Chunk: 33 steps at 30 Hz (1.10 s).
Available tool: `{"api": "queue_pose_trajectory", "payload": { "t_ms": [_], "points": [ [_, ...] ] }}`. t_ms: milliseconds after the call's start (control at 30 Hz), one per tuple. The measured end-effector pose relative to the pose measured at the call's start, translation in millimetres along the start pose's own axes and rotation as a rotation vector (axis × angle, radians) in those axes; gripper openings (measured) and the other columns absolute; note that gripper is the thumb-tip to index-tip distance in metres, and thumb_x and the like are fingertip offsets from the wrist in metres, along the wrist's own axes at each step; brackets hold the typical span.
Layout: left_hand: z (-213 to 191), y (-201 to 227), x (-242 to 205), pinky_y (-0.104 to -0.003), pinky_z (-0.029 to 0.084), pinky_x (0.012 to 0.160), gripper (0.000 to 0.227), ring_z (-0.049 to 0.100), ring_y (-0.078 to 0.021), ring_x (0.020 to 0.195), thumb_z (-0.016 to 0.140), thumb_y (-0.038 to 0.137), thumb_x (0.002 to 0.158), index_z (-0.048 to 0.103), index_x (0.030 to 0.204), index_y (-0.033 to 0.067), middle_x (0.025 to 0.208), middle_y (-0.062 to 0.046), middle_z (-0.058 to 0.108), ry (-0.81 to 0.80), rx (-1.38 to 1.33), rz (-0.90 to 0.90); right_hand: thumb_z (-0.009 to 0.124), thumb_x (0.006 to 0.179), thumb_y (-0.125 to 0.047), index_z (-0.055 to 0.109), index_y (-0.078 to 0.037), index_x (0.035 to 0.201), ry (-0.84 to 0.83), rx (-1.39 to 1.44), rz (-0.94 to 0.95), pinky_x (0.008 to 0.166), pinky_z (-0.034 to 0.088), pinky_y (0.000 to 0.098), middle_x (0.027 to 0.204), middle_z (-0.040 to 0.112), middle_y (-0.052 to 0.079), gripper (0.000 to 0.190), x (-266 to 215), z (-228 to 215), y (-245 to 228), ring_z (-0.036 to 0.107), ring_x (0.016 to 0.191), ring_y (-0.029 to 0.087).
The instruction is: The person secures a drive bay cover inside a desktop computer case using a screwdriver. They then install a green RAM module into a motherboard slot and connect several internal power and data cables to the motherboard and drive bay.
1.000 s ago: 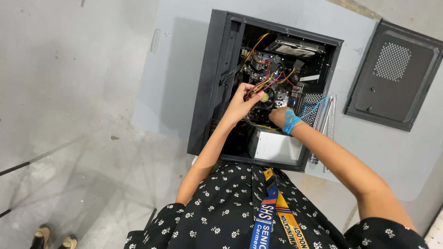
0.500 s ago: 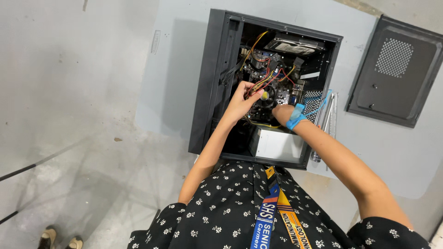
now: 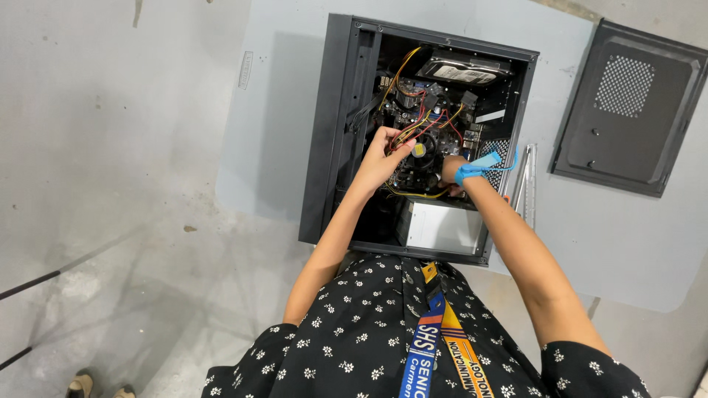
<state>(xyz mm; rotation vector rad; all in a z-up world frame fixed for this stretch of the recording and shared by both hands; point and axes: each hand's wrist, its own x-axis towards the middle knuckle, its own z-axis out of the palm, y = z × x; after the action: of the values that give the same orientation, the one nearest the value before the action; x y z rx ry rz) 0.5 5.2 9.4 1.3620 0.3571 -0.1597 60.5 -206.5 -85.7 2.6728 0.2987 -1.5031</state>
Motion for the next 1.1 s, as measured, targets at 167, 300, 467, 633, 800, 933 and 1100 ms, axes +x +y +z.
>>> {"api": "queue_pose_trajectory", "payload": {
  "t_ms": [167, 300, 467, 633, 800, 933, 1100],
  "points": [
    [2.1, -0.5, 0.6, -0.022, 0.05, 0.079, 0.034, 0.061, -0.0064, 0.082, 0.079, 0.013, 0.094, 0.064, 0.123, 0.0026, 0.09, -0.003, 0.068, 0.014, -0.008, 0.013, 0.087, 0.086, -0.017, 0.078, 0.012, 0.107, 0.063, -0.072, 0.009, 0.089, 0.062, 0.0532, 0.105, 0.078, 0.03, 0.037, -2.4, -6.0, -12.4, 0.075, 0.108, 0.044],
    [3.2, 10.3, -3.1, -0.023, 0.049, 0.078, 0.034, 0.061, -0.0088, 0.083, 0.081, 0.013, 0.093, 0.064, 0.12, 0.0007, 0.09, -0.005, 0.068, 0.013, -0.012, 0.04, 0.08, 0.09, -0.016, 0.08, 0.01, 0.112, 0.143, -0.203, 0.11, 0.088, 0.061, 0.0576, 0.108, 0.079, 0.028, 0.034, 10.6, 2.1, -27.6, 0.077, 0.106, 0.041],
    [0.6, -0.2, -5.6, -0.019, 0.046, 0.075, 0.033, 0.057, -0.0038, 0.081, 0.083, 0.019, 0.093, 0.063, 0.114, 0.0035, 0.087, 0.0, 0.067, 0.008, -0.07, 0.023, 0.072, 0.096, -0.019, 0.077, 0.013, 0.114, 0.202, -0.134, 0.149, 0.091, 0.058, 0.061, 0.115, 0.077, 0.031, 0.037, -34.5, -7.5, -35.0, 0.075, 0.111, 0.046],
    [-4.4, -16.8, -22.9, -0.019, 0.044, 0.073, 0.04, 0.055, -0.004, 0.078, 0.086, 0.028, 0.092, 0.06, 0.113, 0.0054, 0.084, 0.002, 0.063, -0.006, -0.042, 0.036, 0.071, 0.104, -0.039, 0.075, 0.016, 0.118, 0.285, 0.276, 0.016, 0.083, 0.06, 0.0634, 0.102, 0.076, 0.038, 0.057, -136.9, -48.0, -27.8, 0.075, 0.102, 0.053],
    [-6.5, 1.5, -64.1, -0.048, 0.058, 0.089, 0.024, 0.075, -0.0392, 0.104, 0.062, 0.022, 0.109, 0.055, 0.129, 0.0117, 0.111, -0.018, 0.076, -0.079, 0.555, 0.176, 0.07, 0.11, -0.037, 0.07, 0.0, 0.137, 0.496, 0.8, -0.303, 0.084, 0.062, 0.0466, 0.113, 0.076, 0.023, 0.046, -123.6, -14.3, 17.4, 0.074, 0.11, 0.037],
    [7.7, 14.7, -73.8, -0.051, 0.054, 0.103, 0.036, 0.071, -0.0384, 0.119, 0.05, 0.02, 0.115, 0.055, 0.148, 0.0084, 0.128, -0.021, 0.073, -0.076, 0.67, 0.244, 0.072, 0.109, -0.033, 0.069, 0.001, 0.129, 0.467, 1.15, -0.395, 0.086, 0.063, 0.0467, 0.114, 0.075, 0.026, 0.04, -104.4, -1.4, 1.3, 0.074, 0.108, 0.036],
    [5.9, 9.1, -80.3, -0.051, 0.054, 0.102, 0.048, 0.069, -0.0384, 0.122, 0.054, 0.016, 0.113, 0.049, 0.16, 0.0067, 0.131, -0.019, 0.069, -0.047, 0.895, 0.316, 0.064, 0.097, 0.005, 0.056, -0.009, 0.145, 0.25, 1.937, -0.617, 0.103, 0.063, 0.0366, 0.134, 0.067, 0.013, 0.05, -74.5, 9.7, -2.2, 0.071, 0.127, 0.028]
  ]
}}
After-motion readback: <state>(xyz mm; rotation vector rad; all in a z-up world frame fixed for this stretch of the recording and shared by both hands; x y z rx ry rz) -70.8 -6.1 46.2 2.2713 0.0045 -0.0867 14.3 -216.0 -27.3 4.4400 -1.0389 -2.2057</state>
